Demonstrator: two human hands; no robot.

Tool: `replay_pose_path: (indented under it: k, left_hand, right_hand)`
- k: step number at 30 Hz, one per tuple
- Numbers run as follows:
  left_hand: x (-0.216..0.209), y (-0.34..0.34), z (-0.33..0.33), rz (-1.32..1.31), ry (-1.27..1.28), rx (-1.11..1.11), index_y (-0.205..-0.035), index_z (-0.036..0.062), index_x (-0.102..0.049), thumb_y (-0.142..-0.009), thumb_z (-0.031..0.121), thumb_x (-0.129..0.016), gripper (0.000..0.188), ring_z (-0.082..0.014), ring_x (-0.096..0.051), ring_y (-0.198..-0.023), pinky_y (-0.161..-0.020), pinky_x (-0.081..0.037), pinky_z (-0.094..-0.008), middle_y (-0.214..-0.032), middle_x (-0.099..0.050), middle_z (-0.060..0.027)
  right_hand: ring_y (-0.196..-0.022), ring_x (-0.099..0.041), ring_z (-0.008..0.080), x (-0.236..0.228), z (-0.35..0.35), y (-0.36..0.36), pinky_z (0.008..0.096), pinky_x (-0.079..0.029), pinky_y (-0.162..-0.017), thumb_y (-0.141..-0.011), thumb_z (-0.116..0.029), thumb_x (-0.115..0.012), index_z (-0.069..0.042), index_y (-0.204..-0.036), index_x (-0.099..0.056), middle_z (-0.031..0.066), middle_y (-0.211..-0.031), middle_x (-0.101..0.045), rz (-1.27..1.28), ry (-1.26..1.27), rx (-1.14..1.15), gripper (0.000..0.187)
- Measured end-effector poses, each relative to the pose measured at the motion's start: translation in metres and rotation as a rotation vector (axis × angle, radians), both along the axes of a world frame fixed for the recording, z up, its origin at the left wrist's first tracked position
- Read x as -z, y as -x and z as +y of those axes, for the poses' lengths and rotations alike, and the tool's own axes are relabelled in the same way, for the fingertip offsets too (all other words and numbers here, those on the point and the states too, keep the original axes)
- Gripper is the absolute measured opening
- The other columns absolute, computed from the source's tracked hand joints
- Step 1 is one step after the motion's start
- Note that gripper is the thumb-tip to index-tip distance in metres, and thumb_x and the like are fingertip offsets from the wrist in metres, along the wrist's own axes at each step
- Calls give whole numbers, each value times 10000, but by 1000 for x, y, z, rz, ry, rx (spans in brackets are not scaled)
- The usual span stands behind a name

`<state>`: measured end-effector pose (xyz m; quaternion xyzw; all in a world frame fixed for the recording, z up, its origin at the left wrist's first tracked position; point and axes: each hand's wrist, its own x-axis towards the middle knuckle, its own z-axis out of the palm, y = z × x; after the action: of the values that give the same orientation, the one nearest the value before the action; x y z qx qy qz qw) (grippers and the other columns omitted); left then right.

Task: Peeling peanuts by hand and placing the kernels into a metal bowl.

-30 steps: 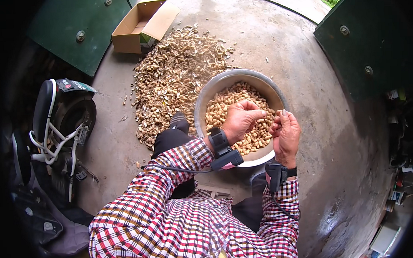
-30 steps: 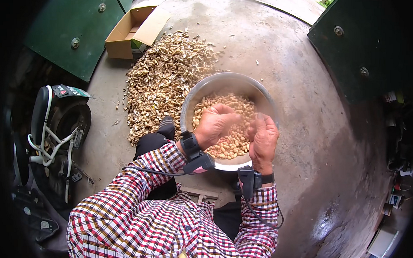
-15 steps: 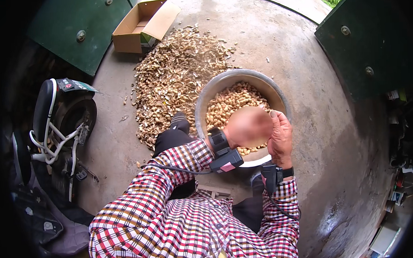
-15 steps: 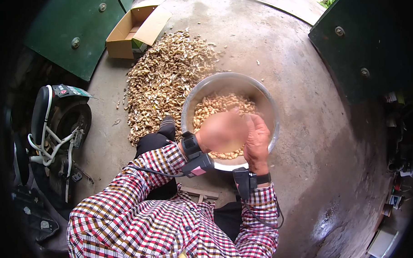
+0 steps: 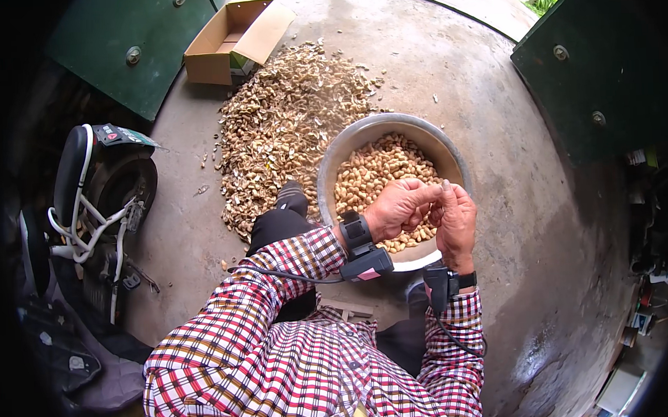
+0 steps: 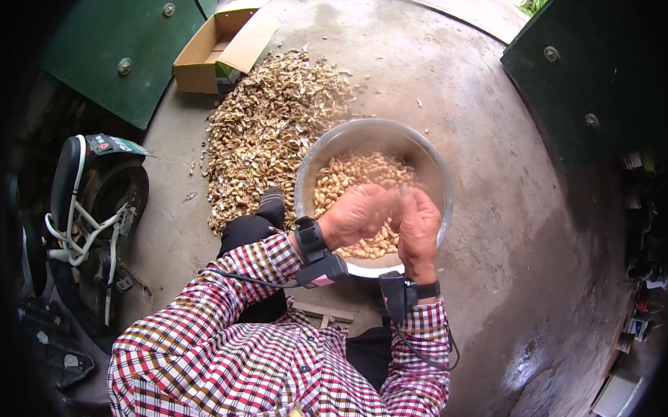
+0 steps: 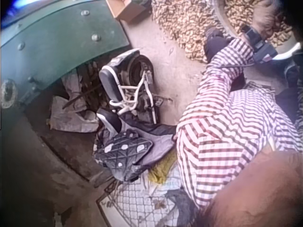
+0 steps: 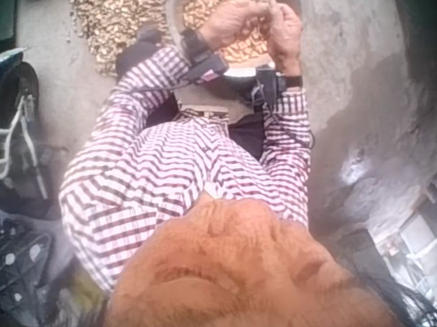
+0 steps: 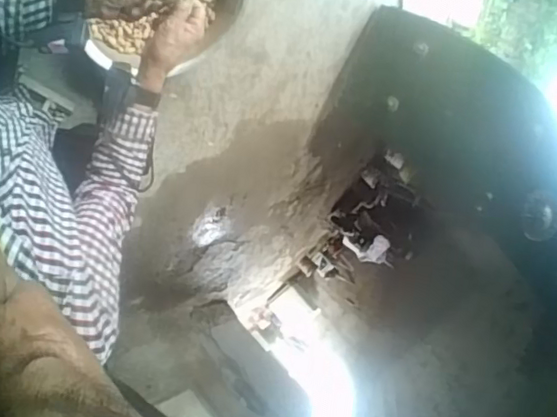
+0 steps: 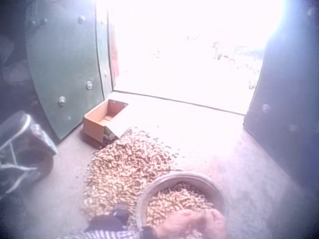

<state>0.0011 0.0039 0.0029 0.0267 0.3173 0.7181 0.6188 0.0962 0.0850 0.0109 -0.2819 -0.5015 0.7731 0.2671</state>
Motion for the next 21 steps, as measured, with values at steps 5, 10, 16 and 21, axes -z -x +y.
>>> replay_pose_path:
  k: [5,10,16,21]
  left_hand:
    - [1,-1,0,79,3,55,-703,56,-548,-786,197,-642,189,-38,-413,-358,-299,-278,-158,-573,-566,-32]
    - [0,-1,-2,114,5,51,-685,60,-550,-796,200,-631,196,-40,-409,-357,-303,-281,-160,-567,-558,-28]
    - [4,-5,-1,98,6,20,-733,43,-566,-823,185,-593,170,-22,-425,-406,-332,-311,-138,-599,-529,14]
    - [9,-6,-3,44,-34,17,-763,46,-554,-846,188,-563,164,-22,-430,-413,-338,-324,-135,-618,-533,12]
  right_hand:
    - [-444,-342,15,1,1,-1,172,-257,-389,-863,-227,-544,-46,-783,-531,-50,-559,-448,16,50,3,198]
    - [-449,-344,9,2,2,-2,165,-254,-392,-870,-220,-532,-49,-776,-526,-53,-565,-450,31,35,-27,196]
    - [-455,-354,8,8,2,-2,160,-262,-391,-890,-197,-486,-43,-778,-527,-49,-578,-460,-30,-152,-20,195]
    - [-470,-387,11,17,4,-4,156,-284,-392,-896,-188,-466,-33,-787,-529,-30,-611,-492,-59,-300,-1,199]
